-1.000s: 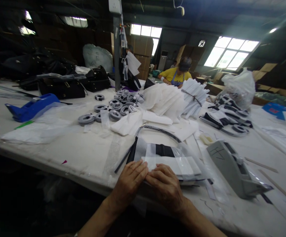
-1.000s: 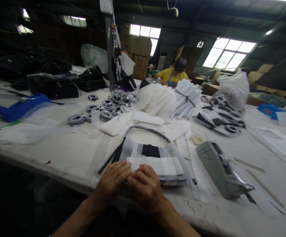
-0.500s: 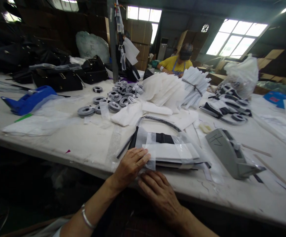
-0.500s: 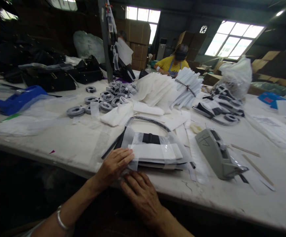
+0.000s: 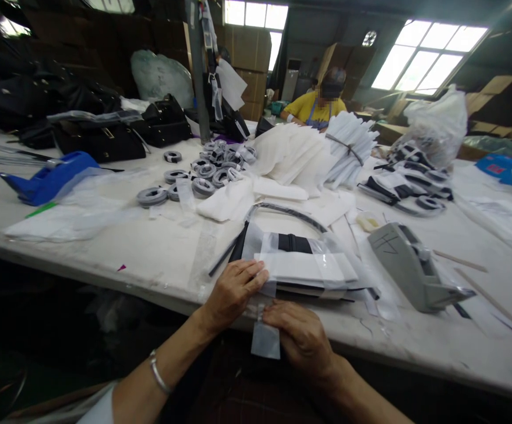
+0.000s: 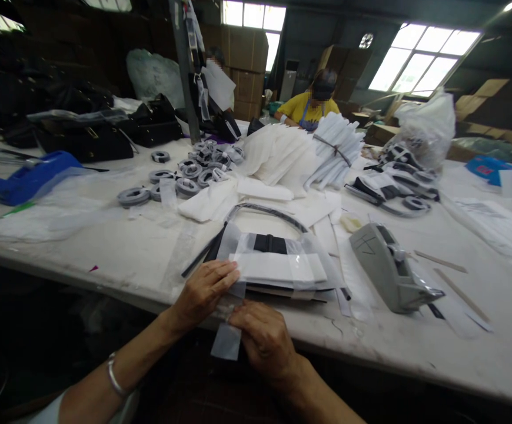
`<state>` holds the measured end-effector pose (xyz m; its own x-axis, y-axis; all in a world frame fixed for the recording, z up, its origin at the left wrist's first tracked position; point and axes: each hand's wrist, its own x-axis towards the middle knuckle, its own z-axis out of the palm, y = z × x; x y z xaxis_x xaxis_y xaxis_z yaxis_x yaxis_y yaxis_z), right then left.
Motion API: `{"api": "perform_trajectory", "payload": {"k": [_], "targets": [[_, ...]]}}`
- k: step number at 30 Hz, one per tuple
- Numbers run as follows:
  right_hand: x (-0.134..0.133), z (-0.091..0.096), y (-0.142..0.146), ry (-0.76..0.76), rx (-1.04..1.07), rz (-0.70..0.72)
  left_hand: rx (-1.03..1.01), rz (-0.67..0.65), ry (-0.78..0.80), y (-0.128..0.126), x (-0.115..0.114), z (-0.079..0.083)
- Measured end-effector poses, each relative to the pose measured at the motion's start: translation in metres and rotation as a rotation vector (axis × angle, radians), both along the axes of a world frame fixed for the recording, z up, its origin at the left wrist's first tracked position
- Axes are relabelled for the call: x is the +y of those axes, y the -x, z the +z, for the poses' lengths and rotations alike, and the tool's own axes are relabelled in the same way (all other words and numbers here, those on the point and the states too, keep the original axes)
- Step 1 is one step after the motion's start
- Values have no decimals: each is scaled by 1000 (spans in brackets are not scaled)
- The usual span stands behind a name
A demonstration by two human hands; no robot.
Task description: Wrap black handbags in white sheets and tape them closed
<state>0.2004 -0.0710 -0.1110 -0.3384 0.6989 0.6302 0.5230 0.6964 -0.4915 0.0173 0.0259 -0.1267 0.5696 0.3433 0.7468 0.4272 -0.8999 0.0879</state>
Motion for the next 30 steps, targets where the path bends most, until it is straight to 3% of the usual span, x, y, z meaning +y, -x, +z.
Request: {"api": "perform_trajectory", "payload": {"k": [7,15,23,30], "targets": [[7,23,8,-216,-247,-40,1,24,-3,-2,-6,-7],[15,15,0,-159,-185,-116,-53,24,98,-3,-8,-11],[16,14,-1,-147,-149,-125,47,-44,400,10,-15,20],[18,13,-2,-171,-134,-119,-70,46,200,-4,-11,5]]}}
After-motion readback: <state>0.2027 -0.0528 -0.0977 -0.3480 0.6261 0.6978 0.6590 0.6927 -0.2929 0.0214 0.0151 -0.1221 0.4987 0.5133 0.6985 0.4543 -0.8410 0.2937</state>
